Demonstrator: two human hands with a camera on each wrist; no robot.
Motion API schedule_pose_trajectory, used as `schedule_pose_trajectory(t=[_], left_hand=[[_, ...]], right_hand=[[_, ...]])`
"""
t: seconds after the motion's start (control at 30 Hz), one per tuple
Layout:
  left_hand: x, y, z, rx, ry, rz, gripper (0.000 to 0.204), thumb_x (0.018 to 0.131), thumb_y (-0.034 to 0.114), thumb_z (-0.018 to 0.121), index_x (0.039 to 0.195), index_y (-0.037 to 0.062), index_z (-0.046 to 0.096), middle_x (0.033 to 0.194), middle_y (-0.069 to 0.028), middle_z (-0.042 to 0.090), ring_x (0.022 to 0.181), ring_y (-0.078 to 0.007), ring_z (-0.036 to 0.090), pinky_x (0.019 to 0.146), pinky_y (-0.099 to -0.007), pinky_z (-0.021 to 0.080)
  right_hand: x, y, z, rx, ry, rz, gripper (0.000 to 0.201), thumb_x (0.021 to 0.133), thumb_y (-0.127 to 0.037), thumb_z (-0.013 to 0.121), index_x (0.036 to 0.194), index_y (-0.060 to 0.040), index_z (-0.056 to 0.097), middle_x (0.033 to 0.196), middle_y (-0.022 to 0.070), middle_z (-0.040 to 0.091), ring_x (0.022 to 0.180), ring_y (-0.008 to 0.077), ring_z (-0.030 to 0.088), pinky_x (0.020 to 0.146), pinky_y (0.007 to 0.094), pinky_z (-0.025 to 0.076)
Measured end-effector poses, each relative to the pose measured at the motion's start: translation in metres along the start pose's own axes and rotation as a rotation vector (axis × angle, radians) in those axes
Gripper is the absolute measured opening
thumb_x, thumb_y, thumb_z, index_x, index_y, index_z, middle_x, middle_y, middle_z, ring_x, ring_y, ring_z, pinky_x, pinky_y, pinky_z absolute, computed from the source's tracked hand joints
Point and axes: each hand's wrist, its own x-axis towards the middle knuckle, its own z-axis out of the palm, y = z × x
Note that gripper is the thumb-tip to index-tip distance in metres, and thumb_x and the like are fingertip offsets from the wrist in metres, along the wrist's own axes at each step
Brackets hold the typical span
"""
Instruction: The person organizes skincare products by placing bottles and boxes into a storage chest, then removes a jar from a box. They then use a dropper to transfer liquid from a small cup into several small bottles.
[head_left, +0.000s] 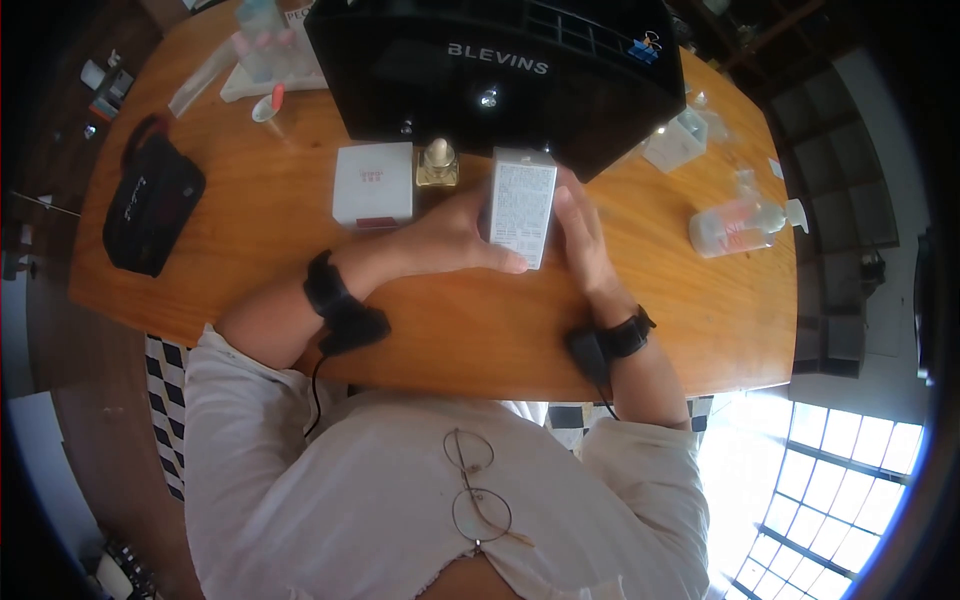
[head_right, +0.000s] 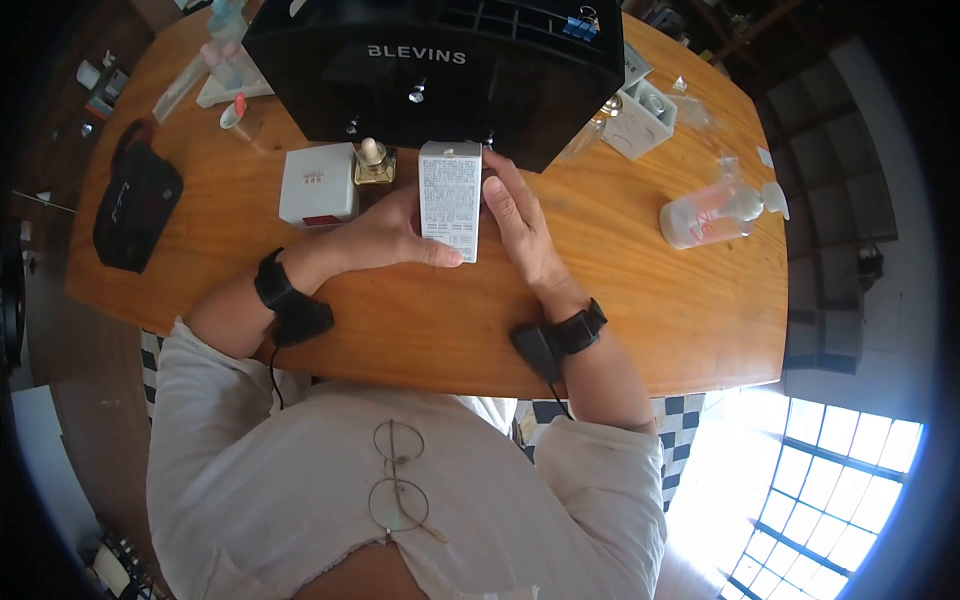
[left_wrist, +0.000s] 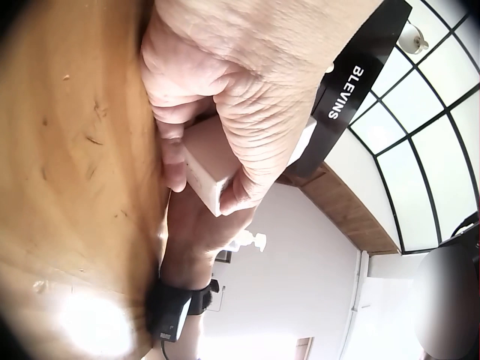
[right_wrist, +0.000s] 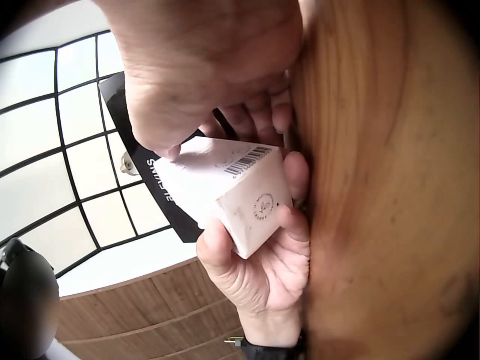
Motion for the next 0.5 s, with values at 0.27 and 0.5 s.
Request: schedule_pose_trajectory(t=[0.27,0.5], left_hand=[[-0.0016,0.007,-0.0025,-0.075,-0.022,0.026,0.081,0.078,0.031,0.085,0.141,0.003,0.043,0.124,-0.0089,0.058,0.117,-0.0201,0.056,0.101,-0.0331,0.046],[-0.0035,0.0037,-0.0045,-0.096,-0.044,0.064,0.079,0.081,0.029,0.083,0.142,0.0037,0.041,0.122,-0.008,0.057,0.114,-0.0174,0.058,0.097,-0.0316,0.049]], right_hand=[[-0.0031,-0.0087,0.0,-0.002,-0.069,0.04,0.063,0.104,-0.045,0.046,0.148,-0.0014,0.036,0.136,0.0148,0.052,0.127,0.0237,0.05,0.104,0.0367,0.044],[-0.0038,-0.0037,0.0018,0.056,-0.096,0.012,0.067,0.102,-0.044,0.052,0.148,0.0014,0.034,0.136,0.0181,0.052,0.129,0.0253,0.049,0.106,0.0376,0.042]])
